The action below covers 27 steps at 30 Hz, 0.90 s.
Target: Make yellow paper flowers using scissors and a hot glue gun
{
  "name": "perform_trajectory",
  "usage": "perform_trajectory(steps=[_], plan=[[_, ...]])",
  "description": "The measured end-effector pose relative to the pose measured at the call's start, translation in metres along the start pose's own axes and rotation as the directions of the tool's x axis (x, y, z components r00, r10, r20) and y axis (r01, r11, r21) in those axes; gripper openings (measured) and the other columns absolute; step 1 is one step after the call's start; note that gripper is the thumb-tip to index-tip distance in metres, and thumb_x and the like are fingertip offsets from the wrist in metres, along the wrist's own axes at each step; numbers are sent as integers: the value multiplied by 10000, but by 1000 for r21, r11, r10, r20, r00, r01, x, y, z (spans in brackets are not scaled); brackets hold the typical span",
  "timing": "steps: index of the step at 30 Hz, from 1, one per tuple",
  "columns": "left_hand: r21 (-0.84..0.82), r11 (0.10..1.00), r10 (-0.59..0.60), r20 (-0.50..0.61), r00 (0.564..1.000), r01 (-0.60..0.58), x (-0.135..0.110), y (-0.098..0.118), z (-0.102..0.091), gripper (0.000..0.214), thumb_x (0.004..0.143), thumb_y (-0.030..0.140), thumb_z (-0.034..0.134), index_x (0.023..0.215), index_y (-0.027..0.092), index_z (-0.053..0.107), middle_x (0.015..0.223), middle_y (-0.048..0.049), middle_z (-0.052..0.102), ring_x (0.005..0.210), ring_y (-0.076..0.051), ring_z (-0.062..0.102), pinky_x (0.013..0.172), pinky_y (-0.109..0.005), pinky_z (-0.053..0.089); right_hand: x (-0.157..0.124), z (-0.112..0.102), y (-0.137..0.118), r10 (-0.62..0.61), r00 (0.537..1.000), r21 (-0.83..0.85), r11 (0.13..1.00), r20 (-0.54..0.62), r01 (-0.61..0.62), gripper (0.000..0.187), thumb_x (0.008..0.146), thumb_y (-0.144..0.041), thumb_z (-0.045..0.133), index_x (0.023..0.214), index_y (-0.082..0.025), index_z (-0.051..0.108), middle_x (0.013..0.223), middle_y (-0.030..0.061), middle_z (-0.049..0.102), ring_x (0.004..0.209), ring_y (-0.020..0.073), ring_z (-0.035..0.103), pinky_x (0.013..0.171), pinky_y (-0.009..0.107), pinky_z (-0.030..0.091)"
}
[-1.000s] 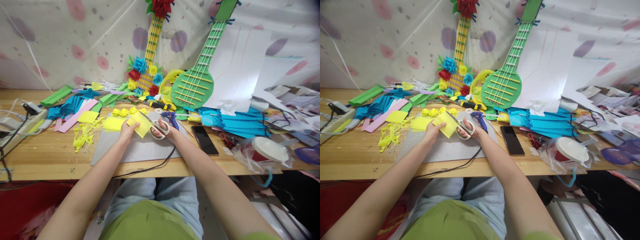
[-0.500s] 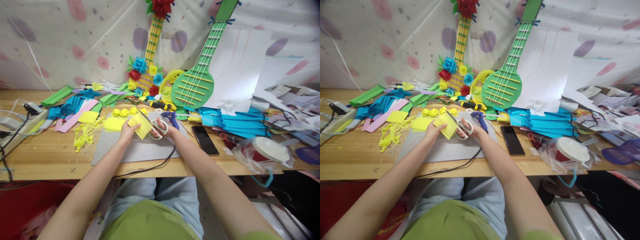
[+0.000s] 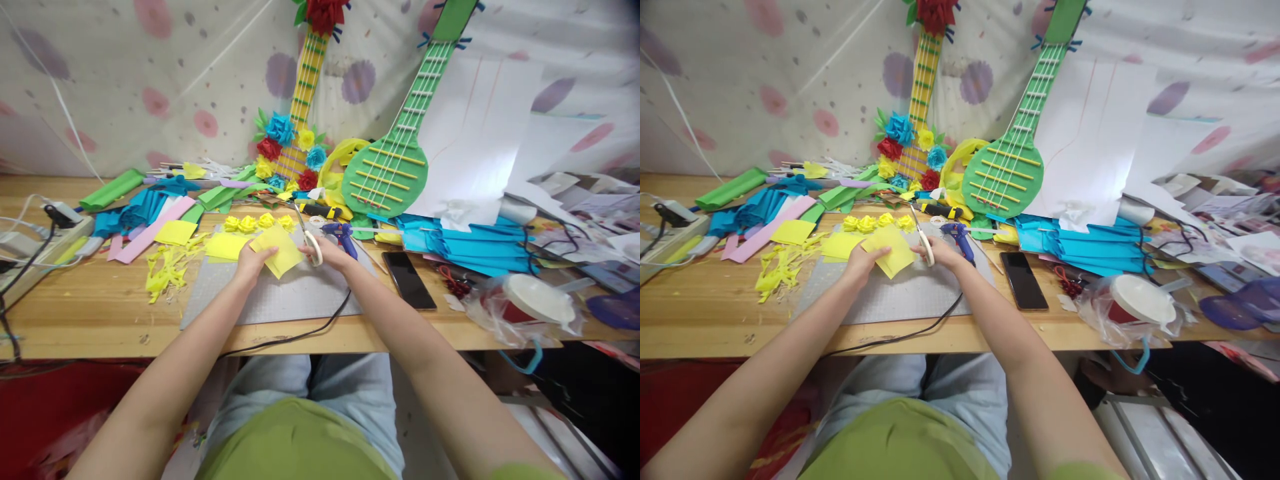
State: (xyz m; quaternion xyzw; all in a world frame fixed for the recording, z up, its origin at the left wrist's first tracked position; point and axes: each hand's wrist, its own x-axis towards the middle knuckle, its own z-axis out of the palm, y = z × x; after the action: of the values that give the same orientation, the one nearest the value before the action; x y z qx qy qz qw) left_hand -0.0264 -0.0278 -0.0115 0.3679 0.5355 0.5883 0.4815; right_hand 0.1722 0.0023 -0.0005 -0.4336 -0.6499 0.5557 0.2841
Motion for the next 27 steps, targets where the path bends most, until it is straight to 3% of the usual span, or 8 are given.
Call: perform_trajectory(steps=[7, 12, 19, 23, 27], plan=[[26, 1000, 12, 19, 1000, -12, -1, 4, -3, 522, 394, 275, 817, 856, 143, 614, 897, -76, 685, 786, -199, 634, 764, -350, 489, 15, 15, -6, -59, 979, -258, 966, -198, 6, 359, 576, -391, 713, 758, -177, 490, 737, -18, 556, 676, 112, 522, 626, 237, 408], [54, 998, 23, -58, 998, -20, -3, 13, -19, 477, 402, 280, 811, 813, 141, 612, 830, -57, 675, 704, -178, 616, 688, -318, 492, 29, 25, -12, -61, 969, -344, 938, -238, -26, 280, 620, -323, 667, 789, -181, 496, 806, -6, 583, 737, 129, 546, 670, 246, 412], [88, 994, 75, -176, 981, -61, 7, 26, -66, 437, 412, 239, 797, 803, 141, 627, 812, -51, 677, 698, -182, 624, 689, -323, 505, 70, 57, -38, -96, 979, -542, 840, -182, -18, 297, 649, -318, 674, 871, -178, 534, 890, 13, 613, 771, 144, 550, 647, 234, 387], [121, 988, 129, -331, 935, -93, 16, 38, -103, 412, 405, 213, 793, 777, 142, 630, 821, -54, 684, 742, -193, 637, 711, -329, 519, 98, 82, -51, -61, 989, -645, 763, -138, -43, 334, 665, -348, 678, 919, -181, 540, 952, 34, 631, 826, 177, 569, 656, 250, 396], [145, 983, 160, -411, 898, -109, 22, 44, -135, 441, 425, 247, 788, 829, 142, 646, 888, -73, 685, 761, -199, 643, 699, -324, 523, 119, 102, -52, -47, 994, -735, 677, -101, -43, 323, 696, -364, 640, 949, -189, 543, 1025, 70, 631, 904, 220, 583, 679, 268, 417]])
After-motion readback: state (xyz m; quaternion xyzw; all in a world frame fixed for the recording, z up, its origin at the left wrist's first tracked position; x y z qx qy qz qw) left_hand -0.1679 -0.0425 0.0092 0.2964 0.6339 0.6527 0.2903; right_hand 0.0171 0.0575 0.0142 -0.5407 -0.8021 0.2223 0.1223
